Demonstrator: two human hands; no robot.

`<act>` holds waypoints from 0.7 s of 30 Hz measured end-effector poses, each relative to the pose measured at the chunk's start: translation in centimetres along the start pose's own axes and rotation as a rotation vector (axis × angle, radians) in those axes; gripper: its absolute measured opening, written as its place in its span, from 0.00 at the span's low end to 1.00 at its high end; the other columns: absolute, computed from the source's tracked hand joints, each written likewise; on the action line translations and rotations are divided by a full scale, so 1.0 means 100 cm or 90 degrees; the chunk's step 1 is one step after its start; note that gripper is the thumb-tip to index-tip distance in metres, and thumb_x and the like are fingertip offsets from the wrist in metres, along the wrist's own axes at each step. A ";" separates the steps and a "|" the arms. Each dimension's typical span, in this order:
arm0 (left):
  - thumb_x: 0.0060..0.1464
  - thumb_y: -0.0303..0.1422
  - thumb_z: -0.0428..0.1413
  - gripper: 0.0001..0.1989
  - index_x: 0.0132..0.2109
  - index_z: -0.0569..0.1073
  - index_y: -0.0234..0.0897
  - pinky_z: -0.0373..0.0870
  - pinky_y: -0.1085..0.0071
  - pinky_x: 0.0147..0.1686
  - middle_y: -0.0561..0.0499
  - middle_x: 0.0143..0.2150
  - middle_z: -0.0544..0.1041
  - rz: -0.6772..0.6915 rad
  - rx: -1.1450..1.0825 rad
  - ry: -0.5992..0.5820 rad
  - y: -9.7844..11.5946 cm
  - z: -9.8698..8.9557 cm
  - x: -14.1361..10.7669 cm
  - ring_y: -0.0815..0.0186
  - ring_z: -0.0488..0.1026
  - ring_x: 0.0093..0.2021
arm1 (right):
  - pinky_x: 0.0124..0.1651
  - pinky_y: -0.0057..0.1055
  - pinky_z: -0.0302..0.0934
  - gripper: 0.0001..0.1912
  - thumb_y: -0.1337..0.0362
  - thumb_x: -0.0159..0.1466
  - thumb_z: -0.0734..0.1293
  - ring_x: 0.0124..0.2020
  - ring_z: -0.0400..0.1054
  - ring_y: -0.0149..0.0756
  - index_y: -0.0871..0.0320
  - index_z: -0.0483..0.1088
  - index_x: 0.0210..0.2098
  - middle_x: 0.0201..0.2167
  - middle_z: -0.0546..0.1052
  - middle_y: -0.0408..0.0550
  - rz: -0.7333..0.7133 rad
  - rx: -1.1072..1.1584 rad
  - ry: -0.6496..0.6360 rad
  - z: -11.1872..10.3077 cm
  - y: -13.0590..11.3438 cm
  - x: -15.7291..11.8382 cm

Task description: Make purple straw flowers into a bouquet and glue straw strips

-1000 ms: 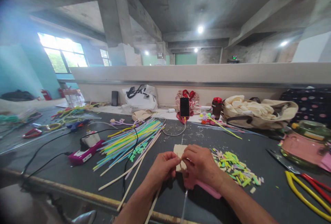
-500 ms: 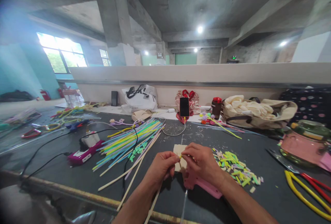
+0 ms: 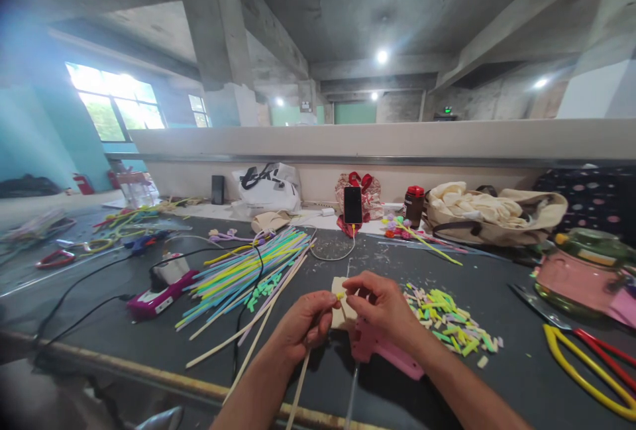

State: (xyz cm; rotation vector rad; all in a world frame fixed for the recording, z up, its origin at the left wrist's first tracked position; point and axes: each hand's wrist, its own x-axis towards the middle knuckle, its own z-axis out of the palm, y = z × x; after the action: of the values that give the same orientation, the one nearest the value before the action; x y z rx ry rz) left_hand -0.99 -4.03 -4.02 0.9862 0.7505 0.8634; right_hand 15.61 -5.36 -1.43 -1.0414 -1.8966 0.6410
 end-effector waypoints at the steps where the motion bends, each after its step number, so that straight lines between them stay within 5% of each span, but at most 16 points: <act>1: 0.40 0.36 0.52 0.09 0.26 0.68 0.33 0.36 0.79 0.10 0.60 0.08 0.62 0.000 0.001 0.000 0.000 0.000 0.000 0.80 0.47 0.06 | 0.27 0.25 0.57 0.08 0.68 0.53 0.63 0.24 0.65 0.29 0.56 0.72 0.32 0.27 0.73 0.43 0.014 0.017 0.003 0.001 -0.001 0.001; 11: 0.40 0.34 0.54 0.08 0.22 0.65 0.34 0.36 0.80 0.10 0.60 0.08 0.62 0.042 0.030 0.061 -0.004 0.008 0.000 0.81 0.47 0.07 | 0.17 0.21 0.52 0.07 0.64 0.53 0.63 0.14 0.59 0.25 0.61 0.67 0.22 0.14 0.65 0.37 0.221 0.227 -0.047 0.013 -0.002 0.005; 21: 0.42 0.37 0.55 0.10 0.23 0.66 0.34 0.38 0.80 0.10 0.59 0.08 0.63 0.082 0.033 0.080 -0.007 0.010 0.000 0.80 0.48 0.07 | 0.17 0.21 0.53 0.07 0.63 0.54 0.63 0.14 0.59 0.24 0.61 0.68 0.24 0.14 0.66 0.37 0.234 0.314 -0.060 0.014 0.003 0.004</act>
State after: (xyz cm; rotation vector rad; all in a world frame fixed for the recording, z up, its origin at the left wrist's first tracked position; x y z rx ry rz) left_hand 0.06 -4.61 -4.27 1.0427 0.8259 1.0292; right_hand 14.42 -4.95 -2.16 -1.0461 -1.5123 1.3130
